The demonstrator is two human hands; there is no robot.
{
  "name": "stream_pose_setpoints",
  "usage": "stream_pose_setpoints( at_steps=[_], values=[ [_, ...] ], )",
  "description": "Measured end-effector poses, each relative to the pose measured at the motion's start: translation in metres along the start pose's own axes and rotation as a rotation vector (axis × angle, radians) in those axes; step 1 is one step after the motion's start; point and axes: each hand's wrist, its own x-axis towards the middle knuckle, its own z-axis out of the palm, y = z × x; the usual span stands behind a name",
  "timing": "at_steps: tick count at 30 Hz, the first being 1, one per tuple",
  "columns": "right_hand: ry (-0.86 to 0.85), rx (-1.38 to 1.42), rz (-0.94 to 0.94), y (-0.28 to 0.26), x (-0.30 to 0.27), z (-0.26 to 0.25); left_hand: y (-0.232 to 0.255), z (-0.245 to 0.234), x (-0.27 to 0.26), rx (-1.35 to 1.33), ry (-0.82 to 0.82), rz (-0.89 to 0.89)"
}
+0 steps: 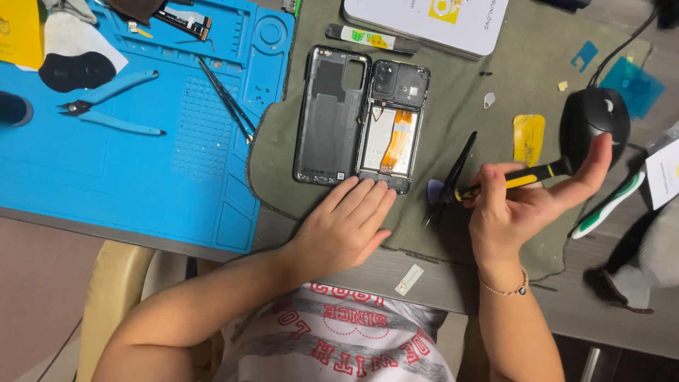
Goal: The person uses a screwdriver to remove screws from the back of a disassembled smartphone. They then use a plastic pry tool to carefully lift and disconnect internal components, including the battery and ribbon cables, from the phone's chassis.
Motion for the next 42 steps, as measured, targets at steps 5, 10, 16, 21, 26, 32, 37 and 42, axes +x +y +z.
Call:
stream_pose_setpoints(
  at_steps=[5,10,16,21,26,32,37,42],
  values=[
    [-0.156,-0.014,0.008,-0.028,0.01,0.031,0.002,0.007,-0.003,-0.1,-0.082,-0.062],
    [-0.178,-0.016,0.075,-0.027,0.009,0.034,0.002,0.006,-0.003,-0.132,-0.1,-0.068],
    [-0.187,-0.075,-0.034,-0.024,0.009,0.035,0.001,0.008,-0.003,-0.142,-0.088,-0.063],
    [-0.195,-0.058,-0.193,0.029,0.001,0.014,0.004,0.033,-0.012,-0.12,0.1,-0.059],
    [-0.254,-0.123,-0.198,0.006,0.008,0.016,0.002,0.029,-0.01,-0.114,0.097,-0.04],
    [-0.345,-0.22,-0.36,-0.015,0.01,0.02,0.002,0.03,-0.007,-0.095,0.091,-0.021],
    [-0.378,-0.101,-0.387,-0.012,0.007,0.028,0.001,0.033,-0.005,-0.069,0.093,-0.006],
    [-0.382,0.001,-0.335,-0.024,0.007,0.039,0.0,0.036,-0.006,-0.059,0.104,0.012]
  ],
)
